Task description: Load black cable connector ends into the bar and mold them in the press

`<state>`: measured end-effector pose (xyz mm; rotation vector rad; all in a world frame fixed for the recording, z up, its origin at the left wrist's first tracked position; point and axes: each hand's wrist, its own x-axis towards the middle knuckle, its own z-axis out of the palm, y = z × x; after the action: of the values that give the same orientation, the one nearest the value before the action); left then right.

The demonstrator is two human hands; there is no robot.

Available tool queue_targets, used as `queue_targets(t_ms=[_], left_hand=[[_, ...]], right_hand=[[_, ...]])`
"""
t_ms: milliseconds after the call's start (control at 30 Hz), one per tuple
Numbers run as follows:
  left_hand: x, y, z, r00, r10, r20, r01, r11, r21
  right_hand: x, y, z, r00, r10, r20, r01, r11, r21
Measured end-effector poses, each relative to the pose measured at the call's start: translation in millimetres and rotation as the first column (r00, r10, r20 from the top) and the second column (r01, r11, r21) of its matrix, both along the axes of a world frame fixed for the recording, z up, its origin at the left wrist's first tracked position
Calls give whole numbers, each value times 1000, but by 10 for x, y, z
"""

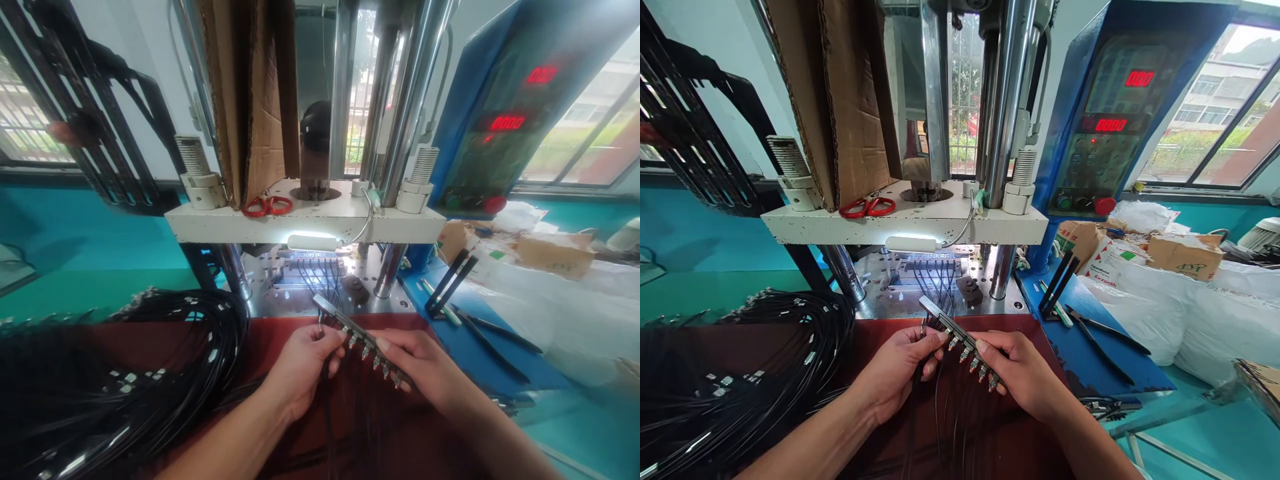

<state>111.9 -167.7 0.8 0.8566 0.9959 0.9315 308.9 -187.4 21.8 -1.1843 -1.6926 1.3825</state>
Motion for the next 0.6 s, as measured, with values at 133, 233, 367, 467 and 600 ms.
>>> queue_targets(t_ms=[133,233,367,467,600], left_hand=[[-14,-5,-23,1000,13,-2,-13,1000,6],[-53,-12,11,1000,-12,12,12,1000,-17],[-162,-7,119,991,-98,90,103,993,-57],[-247,20,162,978,-101,182,115,991,-67],[-288,58,136,980,-22,200,43,994,-101]], right_hand=[[-16,-21,-9,1000,12,9,-12,1000,-27],[-17,-22,5,1000,-12,-19,11,998,-64],[20,14,8,988,-128,-92,119,988,-93],[56,46,-14,966,-216,-142,203,974,-102],[58,50,-1,968,-202,-152,188,977,-99]])
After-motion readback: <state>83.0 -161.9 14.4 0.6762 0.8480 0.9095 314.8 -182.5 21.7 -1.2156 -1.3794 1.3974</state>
